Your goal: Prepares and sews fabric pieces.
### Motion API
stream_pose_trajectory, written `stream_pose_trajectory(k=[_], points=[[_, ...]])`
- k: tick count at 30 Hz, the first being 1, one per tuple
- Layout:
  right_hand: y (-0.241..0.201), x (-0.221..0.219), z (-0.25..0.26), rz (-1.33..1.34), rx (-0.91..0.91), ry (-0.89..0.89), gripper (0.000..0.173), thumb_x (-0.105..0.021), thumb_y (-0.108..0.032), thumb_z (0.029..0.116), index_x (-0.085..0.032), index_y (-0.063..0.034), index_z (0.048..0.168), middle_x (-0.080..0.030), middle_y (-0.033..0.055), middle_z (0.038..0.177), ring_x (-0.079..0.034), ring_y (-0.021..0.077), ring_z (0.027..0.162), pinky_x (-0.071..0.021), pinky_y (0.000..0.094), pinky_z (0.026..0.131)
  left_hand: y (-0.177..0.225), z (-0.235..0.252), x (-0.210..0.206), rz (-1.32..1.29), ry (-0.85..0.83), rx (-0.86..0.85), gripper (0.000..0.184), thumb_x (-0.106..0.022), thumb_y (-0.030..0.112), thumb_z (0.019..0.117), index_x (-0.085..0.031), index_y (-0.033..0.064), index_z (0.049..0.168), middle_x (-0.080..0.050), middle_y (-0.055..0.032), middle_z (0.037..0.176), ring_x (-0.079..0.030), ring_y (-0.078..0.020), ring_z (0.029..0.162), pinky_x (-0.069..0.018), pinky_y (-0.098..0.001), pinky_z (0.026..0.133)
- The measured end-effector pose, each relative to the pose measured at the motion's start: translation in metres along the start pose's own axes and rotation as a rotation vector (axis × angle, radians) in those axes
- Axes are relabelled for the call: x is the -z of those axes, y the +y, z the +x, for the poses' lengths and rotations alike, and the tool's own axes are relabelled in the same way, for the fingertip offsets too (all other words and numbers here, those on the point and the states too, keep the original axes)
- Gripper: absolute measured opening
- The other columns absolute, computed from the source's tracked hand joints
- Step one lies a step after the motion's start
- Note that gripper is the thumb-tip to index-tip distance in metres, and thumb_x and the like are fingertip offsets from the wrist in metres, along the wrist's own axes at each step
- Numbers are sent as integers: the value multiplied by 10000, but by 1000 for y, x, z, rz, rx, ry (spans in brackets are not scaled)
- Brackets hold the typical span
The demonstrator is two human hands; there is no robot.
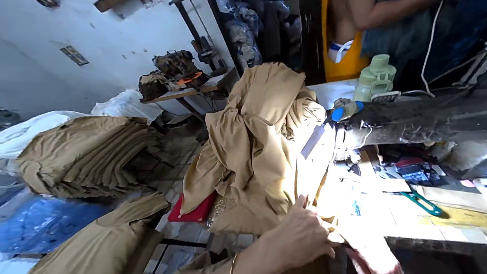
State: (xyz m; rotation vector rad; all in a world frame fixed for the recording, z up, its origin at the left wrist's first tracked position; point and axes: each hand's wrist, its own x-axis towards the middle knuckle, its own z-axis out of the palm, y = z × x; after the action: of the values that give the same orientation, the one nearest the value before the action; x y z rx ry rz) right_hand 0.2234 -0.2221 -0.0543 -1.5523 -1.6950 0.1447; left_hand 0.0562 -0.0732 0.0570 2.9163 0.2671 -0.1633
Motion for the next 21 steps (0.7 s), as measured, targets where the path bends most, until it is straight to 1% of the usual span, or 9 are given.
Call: stream_pose_trajectory(k=[4,6,8,10,11,12,14,16,21], points=[[-11,-11,-2,-21,78,202,123,-629,-159,996,-747,-126,989,-721,107,1012,-616,252,1031,-443,371,988,9,2,-67,43,453,42,299,-701,455,898,-719,162,958,-709,-13,856,-705,-219,861,-456,-591,1023],[-10,-11,-6,-39,108,226,147,-609,-162,1008,-752,-145,1035,-710,79,989,-588,228,1002,-403,340,975,-6,2,-79,153,579,123,145,-691,182,837,-766,132,951,-743,-66,842,-735,-294,844,-491,-660,934],[-3,-13,-13,-46,116,211,173,-595,-138,1013,-761,-149,1060,-714,66,1002,-581,216,990,-384,347,970,-17,-4,-65,245,539,85,109,-646,62,900,-734,119,931,-696,-47,782,-714,-254,795,-429,-648,1036],[6,-22,-24,-69,113,196,160,-585,-130,1014,-744,-143,1019,-726,55,1023,-590,208,1000,-375,356,972,-15,-11,-52,280,407,-25,151,-579,79,981,-698,151,922,-672,-3,767,-694,-196,792,-408,-564,1105],[11,-29,-29,-83,111,199,161,-584,-127,1011,-744,-147,1008,-725,46,1026,-590,204,1004,-374,356,972,-15,-13,-52,266,354,-59,136,-596,82,965,-709,158,959,-688,-6,809,-697,-201,816,-416,-564,1098],[15,-35,-32,-95,108,209,163,-587,-122,1006,-748,-149,1009,-728,44,1034,-593,207,1010,-380,357,970,-18,-13,-55,239,325,-73,159,-637,81,919,-716,161,1031,-711,-31,914,-703,-226,889,-427,-574,1076],[20,-45,-35,-115,96,248,162,-588,-118,1002,-743,-160,1024,-718,37,1057,-585,201,1019,-385,352,968,-27,-12,-61,165,273,-57,500,-729,109,797,-658,186,1286,-666,-85,1326,-638,-293,1223,-407,-625,1081],[20,-47,-36,-123,73,271,177,-577,-128,1008,-743,-177,1047,-708,30,1077,-575,197,1036,-378,354,977,-37,-8,-67,105,244,-40,742,-786,168,699,-589,200,1413,-585,-55,1470,-526,-294,1380,-372,-641,1109],[18,-42,-34,-99,46,253,175,-580,-154,1013,-749,-177,1049,-722,31,1037,-580,210,1044,-363,381,1001,-37,-4,-57,188,186,18,561,-806,336,679,-685,149,1194,-714,-46,1142,-650,-285,1161,-358,-653,1096]])
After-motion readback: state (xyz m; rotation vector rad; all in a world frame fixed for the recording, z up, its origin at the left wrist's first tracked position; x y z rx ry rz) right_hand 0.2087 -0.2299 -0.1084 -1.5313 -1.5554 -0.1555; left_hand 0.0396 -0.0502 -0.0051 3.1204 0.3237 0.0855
